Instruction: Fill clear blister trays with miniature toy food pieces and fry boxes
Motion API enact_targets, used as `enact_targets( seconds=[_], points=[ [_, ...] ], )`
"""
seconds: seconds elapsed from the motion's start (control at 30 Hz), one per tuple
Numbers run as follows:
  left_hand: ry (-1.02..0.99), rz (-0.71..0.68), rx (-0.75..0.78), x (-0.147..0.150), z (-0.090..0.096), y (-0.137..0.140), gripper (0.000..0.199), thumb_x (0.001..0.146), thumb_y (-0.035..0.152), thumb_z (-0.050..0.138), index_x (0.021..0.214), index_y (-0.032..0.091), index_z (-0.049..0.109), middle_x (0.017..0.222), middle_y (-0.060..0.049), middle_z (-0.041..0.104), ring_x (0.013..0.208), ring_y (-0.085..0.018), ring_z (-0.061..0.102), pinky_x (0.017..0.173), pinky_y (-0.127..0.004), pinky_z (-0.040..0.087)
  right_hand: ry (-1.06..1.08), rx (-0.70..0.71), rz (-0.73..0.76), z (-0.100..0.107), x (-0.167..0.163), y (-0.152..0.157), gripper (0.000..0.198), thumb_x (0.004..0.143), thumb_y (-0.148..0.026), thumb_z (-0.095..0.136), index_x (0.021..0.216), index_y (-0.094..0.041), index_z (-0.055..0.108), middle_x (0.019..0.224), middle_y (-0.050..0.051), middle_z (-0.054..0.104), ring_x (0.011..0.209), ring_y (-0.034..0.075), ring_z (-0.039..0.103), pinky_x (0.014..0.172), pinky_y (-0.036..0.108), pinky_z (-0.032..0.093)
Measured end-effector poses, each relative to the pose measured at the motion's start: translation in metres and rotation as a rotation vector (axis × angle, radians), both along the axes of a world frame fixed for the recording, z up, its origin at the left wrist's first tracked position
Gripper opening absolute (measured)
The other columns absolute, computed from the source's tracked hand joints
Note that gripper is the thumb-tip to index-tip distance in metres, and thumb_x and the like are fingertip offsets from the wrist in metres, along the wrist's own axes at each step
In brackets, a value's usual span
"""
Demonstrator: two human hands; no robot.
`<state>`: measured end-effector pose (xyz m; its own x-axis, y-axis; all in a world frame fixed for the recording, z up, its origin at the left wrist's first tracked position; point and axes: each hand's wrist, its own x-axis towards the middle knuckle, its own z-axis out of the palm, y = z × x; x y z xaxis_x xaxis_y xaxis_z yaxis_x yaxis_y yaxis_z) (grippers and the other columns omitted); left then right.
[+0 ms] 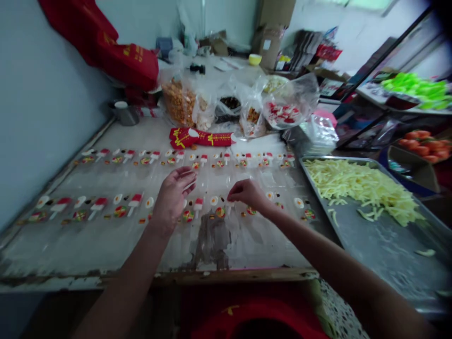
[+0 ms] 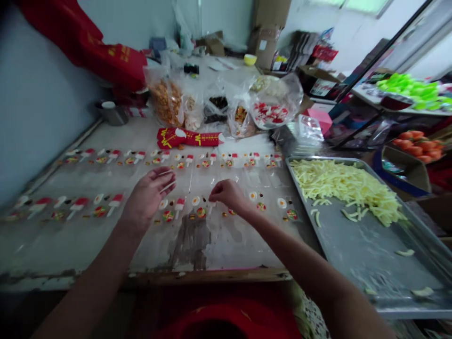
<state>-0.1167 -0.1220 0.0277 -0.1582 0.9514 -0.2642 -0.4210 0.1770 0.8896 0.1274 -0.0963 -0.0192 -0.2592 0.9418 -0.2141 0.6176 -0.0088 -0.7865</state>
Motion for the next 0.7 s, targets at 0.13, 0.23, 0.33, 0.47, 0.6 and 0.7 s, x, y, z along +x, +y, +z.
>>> enact_targets(
  seconds=[0.13,0.23,0.33,0.47,0.6,0.7],
  points=[
    [-0.008,-0.05,0.001,0.0,0.005,0.006,0.035,0.063,0.02,0.084,0.094,0.017,0.067,0.092,-0.005,0.069,0.085,-0.015,0.065,0.083,-0.03,0.05,-0.312,0.252,0.137,0.001,-0.011,0.0,0.009,0.075,-0.025,0.082,0.075,-0.019,0.077,0.075,0.003,0.071,0.071,0.016,0.063,0.062,0.025,0.037],
    [0.045,-0.13,0.029,0.015,0.01,0.016,0.038,0.061,0.023,0.086,0.094,0.017,0.068,0.09,-0.005,0.07,0.082,-0.015,0.065,0.081,-0.029,0.051,-0.422,0.372,0.252,0.002,-0.01,-0.001,0.017,0.083,-0.035,0.078,0.081,-0.019,0.075,0.082,0.005,0.073,0.079,0.019,0.065,0.065,0.027,0.036],
    [0.164,-0.19,0.111,0.035,0.012,0.047,0.037,0.063,0.028,0.086,0.093,0.016,0.069,0.09,-0.005,0.069,0.081,-0.015,0.065,0.077,-0.027,0.051,-0.409,0.438,0.339,0.008,-0.002,-0.003,0.02,0.089,-0.039,0.072,0.085,-0.02,0.075,0.085,0.006,0.073,0.081,0.02,0.067,0.066,0.027,0.037],
    [0.325,-0.137,0.269,0.064,0.017,0.124,0.032,0.065,0.03,0.084,0.09,0.016,0.07,0.081,-0.003,0.068,0.071,-0.013,0.062,0.071,-0.024,0.049,-0.242,0.444,0.219,0.028,0.041,-0.007,0.028,0.093,-0.049,0.065,0.088,-0.023,0.075,0.083,0.003,0.072,0.076,0.017,0.066,0.065,0.026,0.039],
    [0.477,-0.092,0.397,0.12,0.036,0.201,0.023,0.071,0.03,0.078,0.089,0.018,0.072,0.079,-0.003,0.069,0.068,-0.014,0.062,0.071,-0.026,0.049,-0.216,0.439,0.064,0.042,0.135,-0.015,0.022,0.094,-0.041,0.063,0.086,-0.024,0.074,0.081,0.003,0.07,0.072,0.018,0.065,0.065,0.027,0.043],
    [0.587,-0.192,0.591,0.194,0.054,0.245,0.021,0.078,0.032,0.073,0.095,0.02,0.075,0.091,-0.007,0.073,0.079,-0.018,0.066,0.079,-0.028,0.049,-0.151,0.46,-0.139,0.044,0.212,-0.029,0.025,0.095,-0.044,0.059,0.085,-0.026,0.074,0.081,0.003,0.071,0.07,0.018,0.066,0.064,0.028,0.048]
  ],
)
